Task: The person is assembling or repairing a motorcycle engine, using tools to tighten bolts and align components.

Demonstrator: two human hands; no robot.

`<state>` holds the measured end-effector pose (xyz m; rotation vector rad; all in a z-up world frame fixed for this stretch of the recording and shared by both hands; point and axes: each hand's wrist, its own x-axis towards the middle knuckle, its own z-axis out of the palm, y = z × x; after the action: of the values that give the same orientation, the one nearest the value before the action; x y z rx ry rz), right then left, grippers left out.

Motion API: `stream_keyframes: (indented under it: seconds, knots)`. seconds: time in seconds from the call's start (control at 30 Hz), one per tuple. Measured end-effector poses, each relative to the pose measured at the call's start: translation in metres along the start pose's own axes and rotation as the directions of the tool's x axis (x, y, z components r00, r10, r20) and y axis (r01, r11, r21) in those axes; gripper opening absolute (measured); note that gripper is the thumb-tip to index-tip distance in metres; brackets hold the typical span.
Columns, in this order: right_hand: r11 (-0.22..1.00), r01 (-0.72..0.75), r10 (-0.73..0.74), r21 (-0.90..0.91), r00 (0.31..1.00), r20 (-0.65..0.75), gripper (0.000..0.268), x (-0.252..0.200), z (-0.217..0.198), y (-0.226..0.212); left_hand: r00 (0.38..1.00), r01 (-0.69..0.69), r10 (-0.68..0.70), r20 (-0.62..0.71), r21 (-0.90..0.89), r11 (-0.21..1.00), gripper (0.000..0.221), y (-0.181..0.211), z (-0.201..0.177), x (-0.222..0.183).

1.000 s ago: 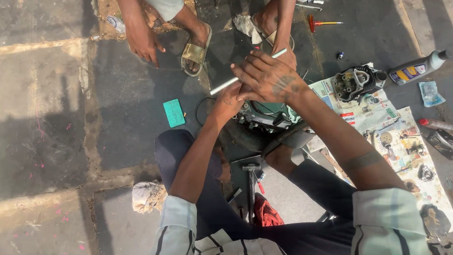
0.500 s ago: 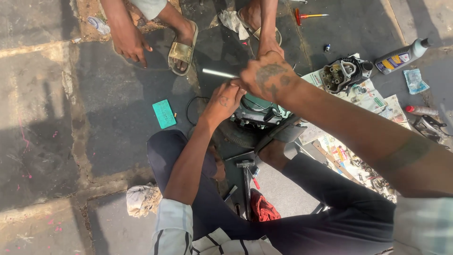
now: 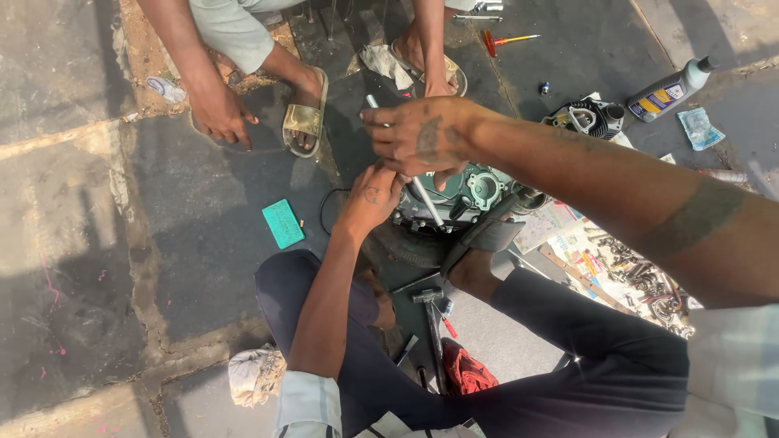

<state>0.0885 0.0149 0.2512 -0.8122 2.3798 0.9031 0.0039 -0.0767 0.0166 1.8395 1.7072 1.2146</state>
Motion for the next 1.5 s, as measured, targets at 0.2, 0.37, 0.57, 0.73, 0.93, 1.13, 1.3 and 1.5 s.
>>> stream_keyframes:
  seconds: [0.2,0.37,0.57,0.73,0.93,1.13,1.3,1.5]
  knots:
    - [0.96,-0.172,0.167,0.222,0.985,0.045,0.036,0.044,0.065,-0.012,0.978,-0.153,0.159,-0.135,0.053,0.987,0.025,-0.044,0.02,-0.014]
    - [0.543,-0.56,0.707,0.626,0.707,0.019,0.047,0.043,0.093,-0.039,0.965,0.214,-0.256,-0.058,-0.396,0.893,0.026,-0.025,-0.019,-0.008]
    - [0.651,-0.469,0.707,0.597,0.661,-0.251,0.049,0.04,0.101,-0.025,0.827,0.178,-0.256,-0.5,-0.199,0.964,0.036,0.095,-0.04,-0.029]
    - [0.562,-0.467,0.713,0.683,0.692,-0.113,0.038,0.052,0.132,-0.042,0.803,0.122,0.06,-0.593,0.262,0.957,0.032,0.118,-0.027,-0.021]
    - [0.18,-0.702,0.944,0.689,0.32,0.079,0.04,0.052,0.116,-0.081,0.679,0.127,-0.198,-0.707,-0.152,0.98,0.05,0.061,-0.021,0.013]
    - [0.069,-0.542,0.735,0.838,0.595,0.324,0.061,0.008,0.081,-0.026,0.799,0.148,-0.158,-0.581,-0.064,0.987,0.052,0.077,-0.045,-0.001]
    - [-0.026,-0.119,0.235,0.993,0.964,0.122,0.062,0.022,0.125,0.01,0.771,0.366,-0.363,-0.523,-0.103,0.925,0.033,0.088,-0.057,0.003]
    - [-0.556,0.205,-0.025,0.806,0.965,-0.262,0.041,0.034,0.157,0.001,0.722,0.337,-0.366,-0.586,-0.165,0.927,0.048,0.068,-0.052,0.014]
